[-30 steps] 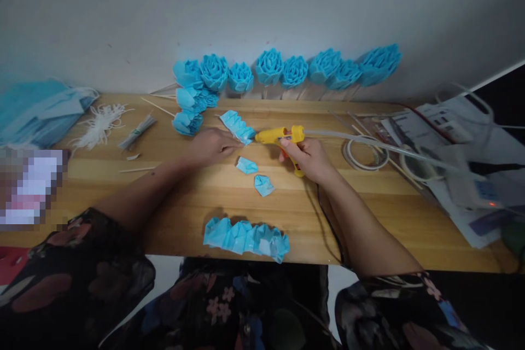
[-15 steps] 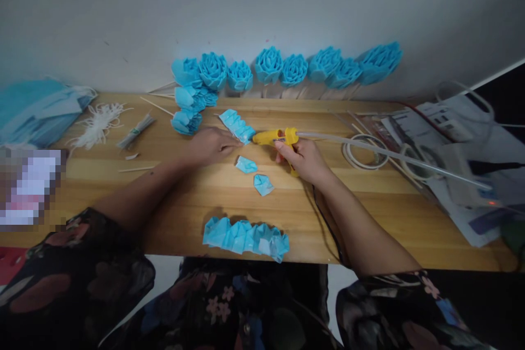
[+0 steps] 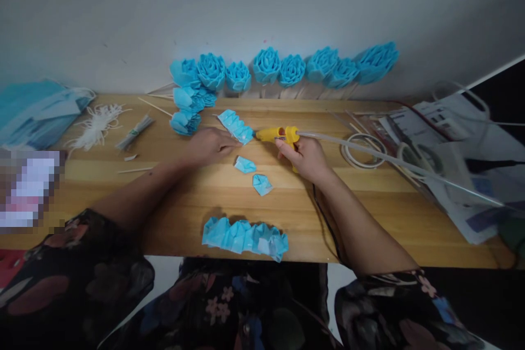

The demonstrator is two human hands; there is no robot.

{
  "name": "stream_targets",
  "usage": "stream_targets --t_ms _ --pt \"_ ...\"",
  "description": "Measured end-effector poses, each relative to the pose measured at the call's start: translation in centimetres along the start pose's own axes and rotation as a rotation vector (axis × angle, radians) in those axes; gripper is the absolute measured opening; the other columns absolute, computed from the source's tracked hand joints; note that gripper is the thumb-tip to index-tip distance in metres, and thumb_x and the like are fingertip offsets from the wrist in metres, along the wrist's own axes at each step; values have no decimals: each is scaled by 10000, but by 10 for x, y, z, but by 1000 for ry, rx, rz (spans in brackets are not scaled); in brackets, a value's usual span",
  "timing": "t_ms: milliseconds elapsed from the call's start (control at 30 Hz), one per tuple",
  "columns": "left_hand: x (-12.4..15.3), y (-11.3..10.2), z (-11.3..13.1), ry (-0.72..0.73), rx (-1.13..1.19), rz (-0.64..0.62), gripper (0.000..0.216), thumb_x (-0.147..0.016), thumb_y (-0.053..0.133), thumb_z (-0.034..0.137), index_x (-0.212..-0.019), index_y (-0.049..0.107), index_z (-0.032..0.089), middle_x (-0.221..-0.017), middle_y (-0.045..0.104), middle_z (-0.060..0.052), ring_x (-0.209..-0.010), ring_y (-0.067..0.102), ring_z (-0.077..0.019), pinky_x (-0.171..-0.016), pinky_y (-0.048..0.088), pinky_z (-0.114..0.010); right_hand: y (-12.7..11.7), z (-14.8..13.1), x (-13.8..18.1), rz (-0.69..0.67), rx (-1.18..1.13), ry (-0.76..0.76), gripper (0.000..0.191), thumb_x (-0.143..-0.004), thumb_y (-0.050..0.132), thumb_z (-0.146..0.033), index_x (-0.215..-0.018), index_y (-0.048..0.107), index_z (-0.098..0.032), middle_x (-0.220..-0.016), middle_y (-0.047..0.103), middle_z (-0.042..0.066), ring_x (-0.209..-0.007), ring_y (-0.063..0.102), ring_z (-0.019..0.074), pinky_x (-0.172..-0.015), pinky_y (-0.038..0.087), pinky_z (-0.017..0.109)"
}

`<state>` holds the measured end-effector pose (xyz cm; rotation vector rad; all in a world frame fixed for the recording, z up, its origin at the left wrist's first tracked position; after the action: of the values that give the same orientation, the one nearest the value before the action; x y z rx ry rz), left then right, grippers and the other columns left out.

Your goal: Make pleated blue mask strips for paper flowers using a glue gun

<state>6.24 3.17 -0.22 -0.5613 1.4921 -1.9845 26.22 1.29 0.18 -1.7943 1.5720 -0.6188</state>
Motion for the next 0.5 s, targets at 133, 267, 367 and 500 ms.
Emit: stream_targets --t_ms 133,267,367,500 --pt "0 -2 2 19 -1 14 376 -975 466 185 -1187 776 192 -1238 759 -84 -1102 721 -247 -945 568 -379 -8 0 1 36 5 17 535 -902 516 -613 -602 693 -207 -672 687 80 -680 665 240 -643 452 351" --pt "1 -2 0 41 -10 67 361 -950 488 179 -1146 791 204 -1188 779 -79 -1054 734 -221 -911 570 -346 -9 8 1 2 -156 132 600 -908 499 -681 -639 719 -192 -608 645 80 -569 597 198 -545 428 331" --pt "1 -2 0 56 -7 81 363 -950 481 188 -1130 795 207 -1177 783 -71 -1042 738 -212 -900 563 -336 -5 21 0 -5 -313 252 682 -886 470 -778 -730 743 -173 -592 646 83 -506 556 168 -470 407 305" --pt "1 -2 -2 47 2 98 352 -945 498 210 -1129 797 222 -1157 790 -63 -1016 743 -207 -859 558 -313 -15 44 -3 89 -223 341 812 -852 374 -886 -744 730 -164 -608 674 109 -527 603 196 -470 419 307"
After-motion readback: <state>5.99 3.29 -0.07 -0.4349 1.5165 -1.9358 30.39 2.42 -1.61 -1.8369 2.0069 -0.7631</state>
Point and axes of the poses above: each hand's wrist, its own x-axis away from the middle knuckle, its own y-axis out of the palm, z = x × y, the point moved 9 cm from there along -x, towards the middle knuckle
